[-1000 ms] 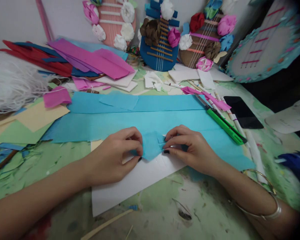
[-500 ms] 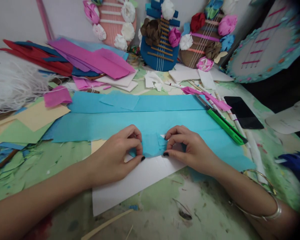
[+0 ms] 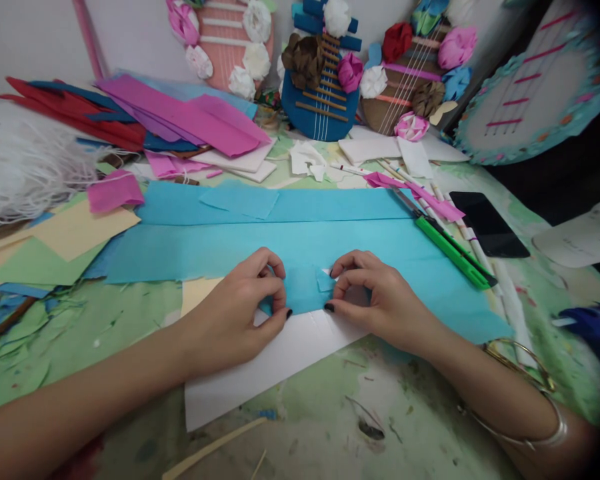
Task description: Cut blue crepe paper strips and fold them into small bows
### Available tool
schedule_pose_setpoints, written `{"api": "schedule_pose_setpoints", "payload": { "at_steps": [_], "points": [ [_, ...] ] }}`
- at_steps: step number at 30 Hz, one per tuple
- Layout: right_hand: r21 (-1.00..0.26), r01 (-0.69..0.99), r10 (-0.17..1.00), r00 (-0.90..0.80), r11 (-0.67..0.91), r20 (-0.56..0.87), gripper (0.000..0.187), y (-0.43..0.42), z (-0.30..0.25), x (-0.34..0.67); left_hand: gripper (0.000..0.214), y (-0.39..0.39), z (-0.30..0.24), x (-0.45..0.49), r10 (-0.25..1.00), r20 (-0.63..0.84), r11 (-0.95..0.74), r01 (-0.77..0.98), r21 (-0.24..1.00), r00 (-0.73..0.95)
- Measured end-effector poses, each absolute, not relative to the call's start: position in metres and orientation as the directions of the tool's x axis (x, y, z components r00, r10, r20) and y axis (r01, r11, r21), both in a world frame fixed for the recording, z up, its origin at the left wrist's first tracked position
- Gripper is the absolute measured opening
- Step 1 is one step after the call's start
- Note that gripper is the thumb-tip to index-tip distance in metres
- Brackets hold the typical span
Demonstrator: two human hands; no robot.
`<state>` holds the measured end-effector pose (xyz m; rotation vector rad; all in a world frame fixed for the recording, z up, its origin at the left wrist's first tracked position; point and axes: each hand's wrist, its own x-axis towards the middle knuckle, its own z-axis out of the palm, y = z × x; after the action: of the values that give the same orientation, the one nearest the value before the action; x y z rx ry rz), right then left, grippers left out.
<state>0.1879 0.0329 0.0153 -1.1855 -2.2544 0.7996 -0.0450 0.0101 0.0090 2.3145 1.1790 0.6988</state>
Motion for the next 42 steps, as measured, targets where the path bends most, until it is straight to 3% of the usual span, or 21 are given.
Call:
{"api": "schedule_pose_setpoints", "payload": {
  "at_steps": [23,32,42],
  "points": [
    [-0.701,0.584,0.847,-0.529,0.409,0.054,0.010,0.0300,0.0196,0.1877,0.011,0.0129,0.0168,-0.0476,0.878,0.092,-0.407,0.633,0.659,0.469],
    [-0.698,0.581,0.847,-0.527,0.419,0.070,0.012,0.0296,0.0205,0.1868,0.014,0.0133,0.0145,-0.0480,0.879,0.107,-0.412,0.625,0.664,0.466],
    [-0.687,0.593,0.857,-0.507,0.420,0.087,0.011,0.0289,0.0171,0.1856,0.014,0.0163,0.0148,-0.0493,0.886,0.022,-0.343,0.624,0.702,0.463]
  ]
}}
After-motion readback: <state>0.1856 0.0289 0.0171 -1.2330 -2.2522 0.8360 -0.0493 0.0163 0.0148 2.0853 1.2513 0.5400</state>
